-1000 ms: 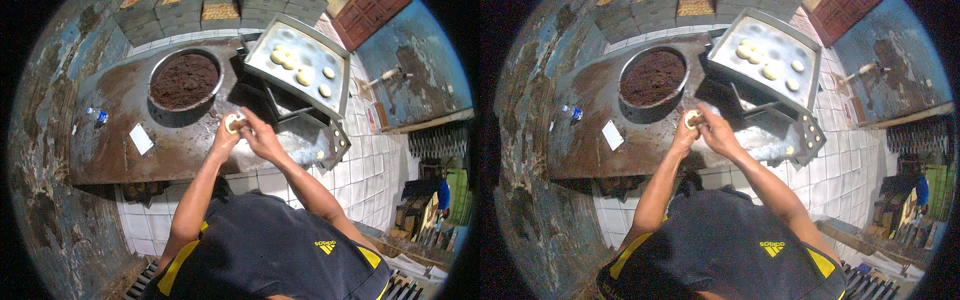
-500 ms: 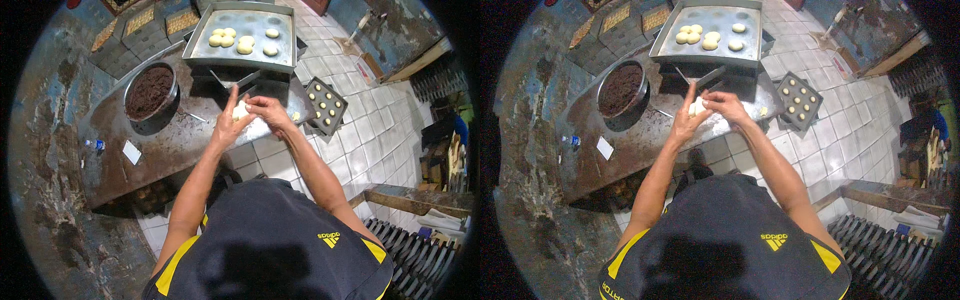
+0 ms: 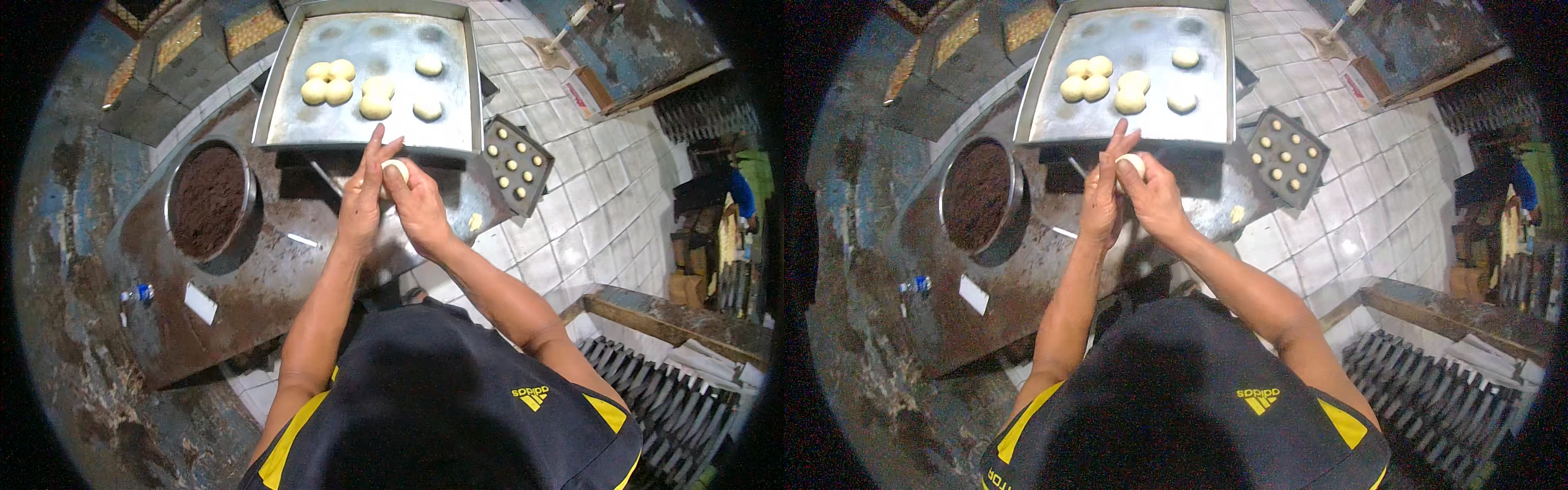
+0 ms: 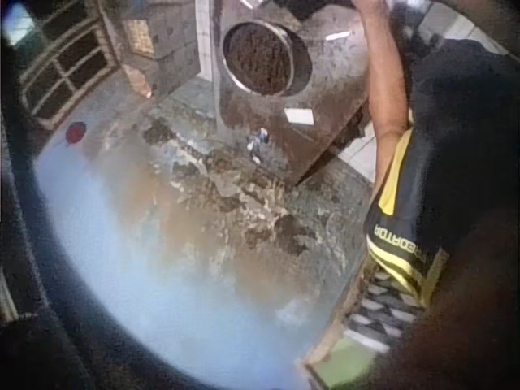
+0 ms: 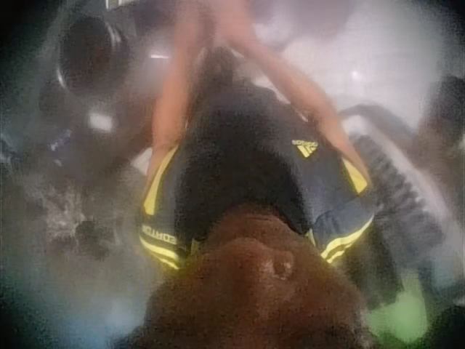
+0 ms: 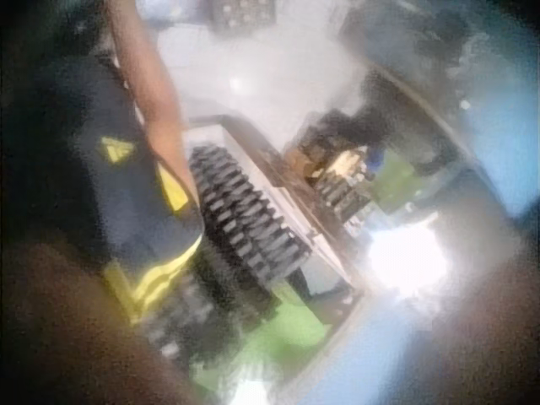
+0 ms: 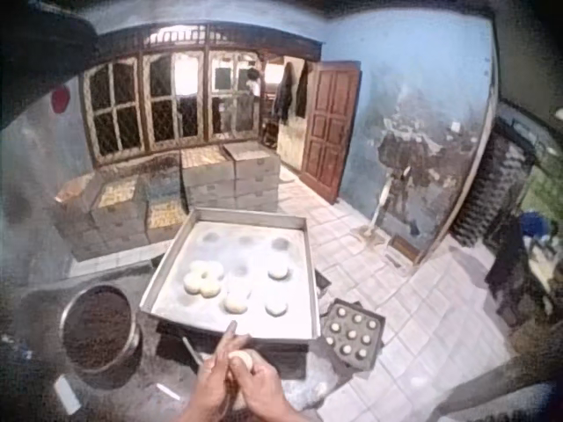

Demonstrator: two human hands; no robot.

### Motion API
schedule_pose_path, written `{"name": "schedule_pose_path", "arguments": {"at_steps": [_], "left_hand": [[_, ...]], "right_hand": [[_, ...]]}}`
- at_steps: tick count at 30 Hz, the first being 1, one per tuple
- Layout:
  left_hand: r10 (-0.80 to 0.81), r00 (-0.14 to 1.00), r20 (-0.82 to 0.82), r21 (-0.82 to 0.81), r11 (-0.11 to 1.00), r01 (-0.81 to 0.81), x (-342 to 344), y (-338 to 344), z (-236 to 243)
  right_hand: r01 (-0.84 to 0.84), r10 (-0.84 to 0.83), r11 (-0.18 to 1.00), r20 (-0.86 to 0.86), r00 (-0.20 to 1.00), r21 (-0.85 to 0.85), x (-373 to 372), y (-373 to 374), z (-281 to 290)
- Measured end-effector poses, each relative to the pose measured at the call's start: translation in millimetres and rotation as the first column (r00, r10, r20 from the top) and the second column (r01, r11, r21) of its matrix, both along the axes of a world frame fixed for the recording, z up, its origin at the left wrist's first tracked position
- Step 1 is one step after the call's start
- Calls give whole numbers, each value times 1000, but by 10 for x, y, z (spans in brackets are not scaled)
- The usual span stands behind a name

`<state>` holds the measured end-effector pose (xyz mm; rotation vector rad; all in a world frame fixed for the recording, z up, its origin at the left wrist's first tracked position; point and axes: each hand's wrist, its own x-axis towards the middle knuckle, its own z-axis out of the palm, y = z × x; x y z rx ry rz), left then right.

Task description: The person scoops dark filling from a bowl into pieces of dough, seals the dough into balls, and places them onto a metal tray. Later, the person uses a scraper to clean the inside of a large metal bowl.

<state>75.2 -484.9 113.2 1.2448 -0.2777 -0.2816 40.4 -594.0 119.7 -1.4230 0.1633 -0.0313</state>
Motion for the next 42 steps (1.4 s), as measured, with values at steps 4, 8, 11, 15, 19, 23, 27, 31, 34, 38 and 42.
{"name": "schedule_pose_path", "arguments": {"at_steps": [4, 8, 11, 15, 19, 23, 27, 31, 34, 38, 42], "left_hand": [[4, 984, -175, -52, 999, -14, 744, -61, 67], [230, 969, 93, 46, 971, -235, 1255, 123, -45], [124, 978, 165, 238, 958, -161, 1377, 459, -133], [151, 948, 281, 439, 858, -267, 1361, 829, -143], [3, 915, 404, 517, 824, -231, 1359, 895, -92], [-176, 810, 560, 604, 756, -253, 1424, 611, -137], [-350, 733, 583, 714, 652, -256, 1379, 287, -191], [-387, 725, 570, 794, 487, -364, 1366, -23, -547], [-417, 812, 410, 901, 325, -288, 1427, -180, -541], [-312, 858, 407, 878, 392, -274, 1336, -279, -393], [51, 993, -106, -192, 979, -71, 482, -813, 41]], "right_hand": [[-244, 341, 923, -340, 876, 296, 1008, -438, 400], [60, -55, 936, 25, 998, -346, 2621, -1341, -71], [459, 5, 257, 476, 879, -850, 3471, -2015, -465], [1, 239, -123, -28, 971, -992, 3983, -1886, -744], [7, 384, 65, 32, 923, -998, 4003, -2133, -1082], [-385, 320, 547, -239, 917, -743, 4208, -1965, -535], [-464, 388, 543, -281, 878, -700, 3763, -1629, -145], [-522, 519, 170, -375, 769, -836, 3052, -1021, -355], [-454, 336, 430, -328, 883, -781, 2716, -1311, 204], [251, 83, 551, 351, 933, -796, 1713, -1286, 622], [423, 146, 475, 543, 827, -772, 549, -1052, 536]]}}
